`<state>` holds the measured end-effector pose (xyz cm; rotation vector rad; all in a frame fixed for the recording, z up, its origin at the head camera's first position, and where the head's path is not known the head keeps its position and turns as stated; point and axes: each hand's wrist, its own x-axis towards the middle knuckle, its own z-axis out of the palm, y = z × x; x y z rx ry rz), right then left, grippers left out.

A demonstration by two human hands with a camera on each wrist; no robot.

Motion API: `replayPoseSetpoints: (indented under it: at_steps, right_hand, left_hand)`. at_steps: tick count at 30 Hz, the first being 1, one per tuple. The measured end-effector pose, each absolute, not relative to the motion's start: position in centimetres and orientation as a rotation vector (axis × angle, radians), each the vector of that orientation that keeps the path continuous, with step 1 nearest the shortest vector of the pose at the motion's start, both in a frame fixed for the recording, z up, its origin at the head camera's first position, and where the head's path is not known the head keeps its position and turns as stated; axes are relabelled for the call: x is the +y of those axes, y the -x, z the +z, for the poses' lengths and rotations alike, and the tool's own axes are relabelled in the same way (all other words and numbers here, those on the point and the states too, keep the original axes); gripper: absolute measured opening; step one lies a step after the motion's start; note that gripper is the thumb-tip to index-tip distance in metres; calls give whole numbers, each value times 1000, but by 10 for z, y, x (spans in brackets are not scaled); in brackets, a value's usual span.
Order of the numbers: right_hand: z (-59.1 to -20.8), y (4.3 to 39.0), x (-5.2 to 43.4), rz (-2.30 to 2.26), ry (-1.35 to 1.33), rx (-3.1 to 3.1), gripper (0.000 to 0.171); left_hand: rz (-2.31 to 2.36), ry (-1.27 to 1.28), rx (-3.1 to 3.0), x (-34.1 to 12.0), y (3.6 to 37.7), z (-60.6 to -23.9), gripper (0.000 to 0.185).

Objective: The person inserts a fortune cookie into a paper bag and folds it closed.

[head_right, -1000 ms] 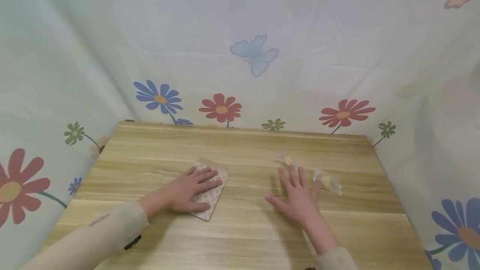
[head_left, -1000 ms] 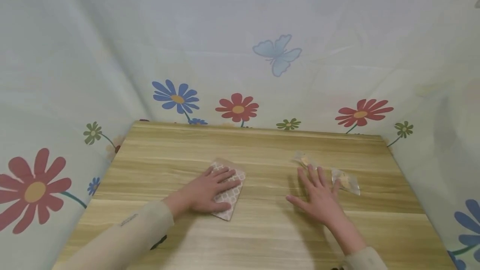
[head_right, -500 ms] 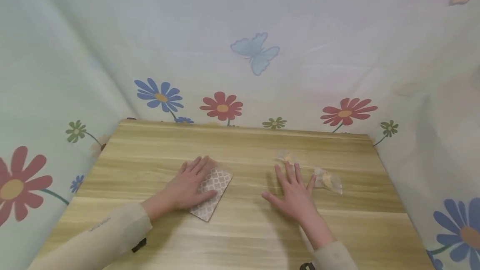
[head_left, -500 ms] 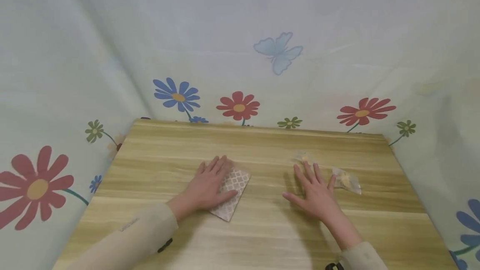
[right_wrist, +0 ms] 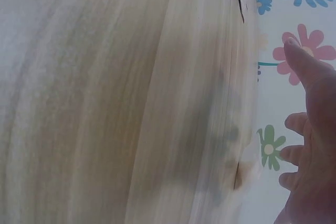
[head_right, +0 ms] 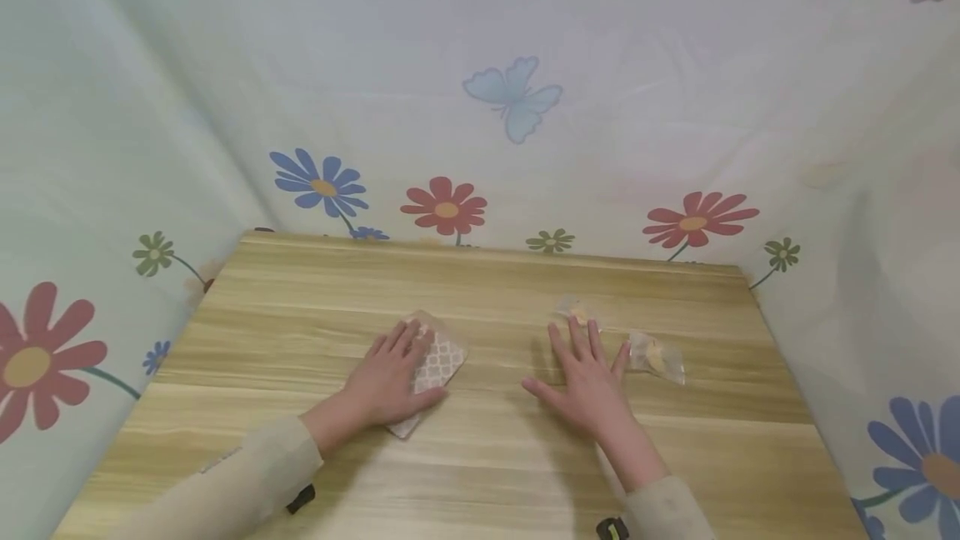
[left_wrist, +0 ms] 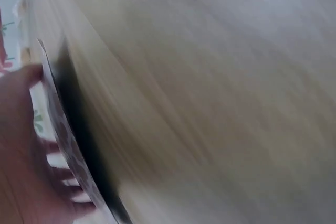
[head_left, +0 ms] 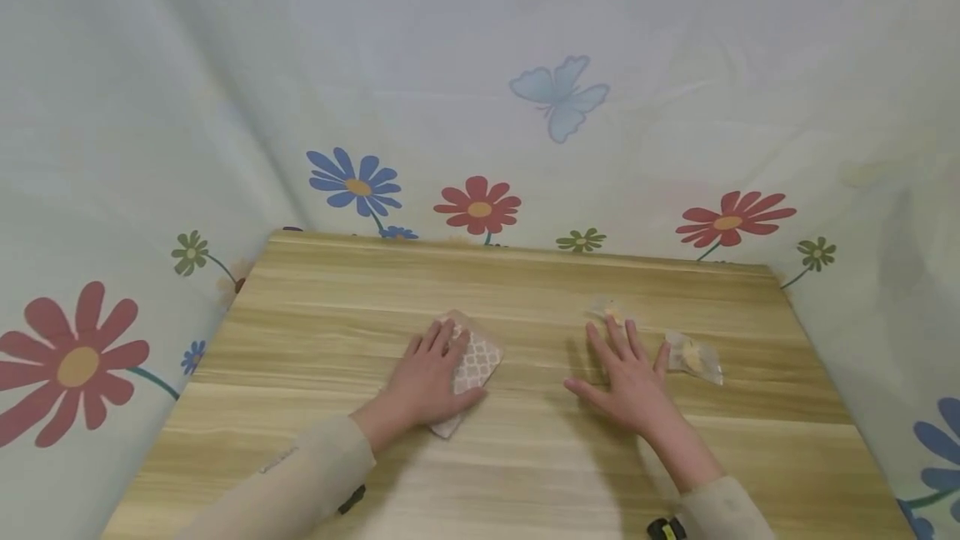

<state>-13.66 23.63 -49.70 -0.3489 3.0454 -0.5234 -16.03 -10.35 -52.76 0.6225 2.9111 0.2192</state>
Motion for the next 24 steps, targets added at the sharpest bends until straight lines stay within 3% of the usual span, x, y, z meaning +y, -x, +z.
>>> replayPoseSetpoints:
  at_steps: [13,17,24]
  right_hand:
    - [-501,135,238,-547,351,3027,100]
    - [-500,134,238,-568,357,3017,99]
    - [-499,132,239,-589,362,3020,98]
  left_hand:
    - [204,-1104,2713,-141,185,-522,98]
    - [225,-1060,2729,-145,187,-516,105]
    - [239,-819,2798,-129,182,-509,137]
